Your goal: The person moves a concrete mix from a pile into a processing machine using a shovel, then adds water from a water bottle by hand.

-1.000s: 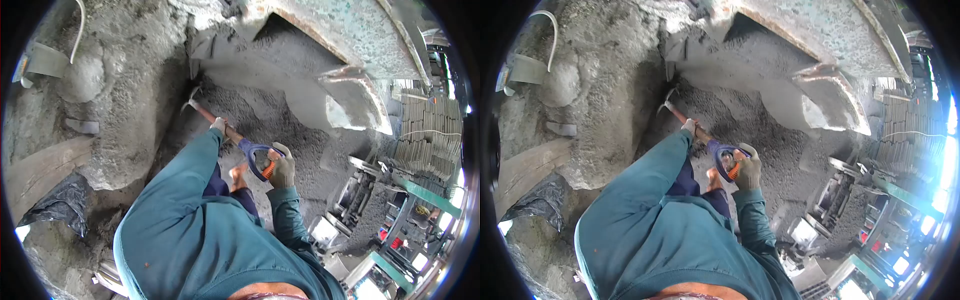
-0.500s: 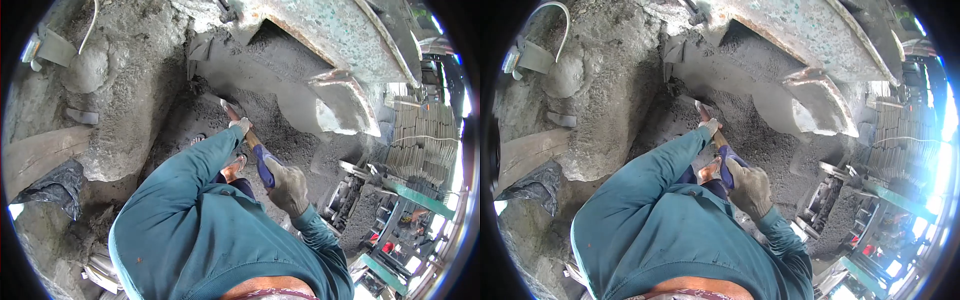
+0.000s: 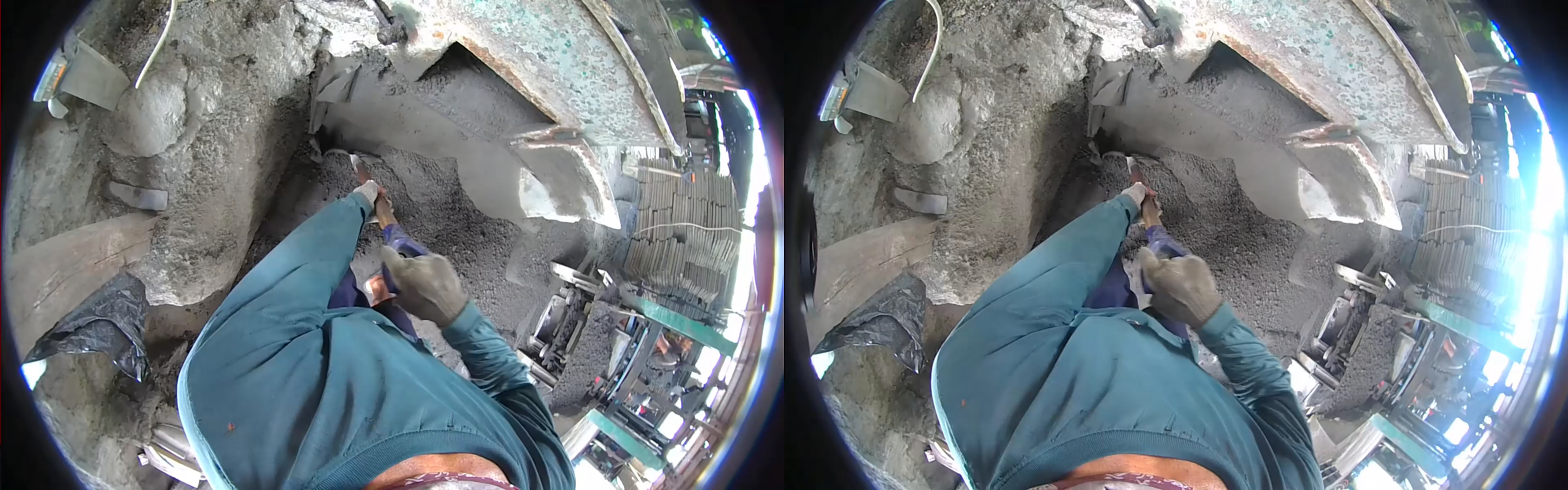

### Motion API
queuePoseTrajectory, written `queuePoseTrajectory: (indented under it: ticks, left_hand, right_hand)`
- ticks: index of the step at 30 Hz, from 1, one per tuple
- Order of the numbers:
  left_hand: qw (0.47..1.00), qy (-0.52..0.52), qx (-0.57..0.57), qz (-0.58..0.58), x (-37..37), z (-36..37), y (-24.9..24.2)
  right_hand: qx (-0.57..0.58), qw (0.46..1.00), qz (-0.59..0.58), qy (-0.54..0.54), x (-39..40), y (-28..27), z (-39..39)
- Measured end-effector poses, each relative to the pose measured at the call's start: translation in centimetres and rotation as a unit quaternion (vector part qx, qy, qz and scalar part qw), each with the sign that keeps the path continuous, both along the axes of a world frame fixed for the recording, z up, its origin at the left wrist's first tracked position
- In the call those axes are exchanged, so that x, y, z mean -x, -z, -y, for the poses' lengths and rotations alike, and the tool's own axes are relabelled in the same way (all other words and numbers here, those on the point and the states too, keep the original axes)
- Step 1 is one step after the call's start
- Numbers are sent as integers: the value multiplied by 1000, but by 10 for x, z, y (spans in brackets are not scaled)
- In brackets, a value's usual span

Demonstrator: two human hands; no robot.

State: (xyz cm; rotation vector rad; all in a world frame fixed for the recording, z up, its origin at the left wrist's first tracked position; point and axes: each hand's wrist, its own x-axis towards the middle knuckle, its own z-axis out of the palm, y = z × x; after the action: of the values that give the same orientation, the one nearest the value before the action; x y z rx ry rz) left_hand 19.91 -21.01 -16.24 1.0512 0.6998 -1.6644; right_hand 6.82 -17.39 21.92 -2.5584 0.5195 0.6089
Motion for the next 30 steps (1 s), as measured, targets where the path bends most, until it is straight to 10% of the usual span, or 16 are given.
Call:
queuePoseTrajectory:
  ticks: [6,9,11,15,20,27,30]
  left_hand:
    - [984,-154,-79,-29,69,-2,-61]
    - [959,-275,-62,-17,94,0,-70]
    - [956,-290,-43,2,96,5,-59]
    - [965,-260,-28,-15,85,7,0]
    - [983,-18,-178,46,166,26,74]
    - [989,-62,-122,-60,338,64,-44]
    - [986,-13,-82,-142,362,75,-153]
  right_hand:
    - [89,977,187,42,73,-53,44]
    - [114,898,250,343,111,-27,51]
    - [-111,787,241,557,117,-5,60]
    - [-245,672,318,623,128,105,56]
    - [-295,576,323,690,226,114,55]
    - [-278,450,404,746,358,-6,65]
    - [-191,479,441,734,401,-80,66]
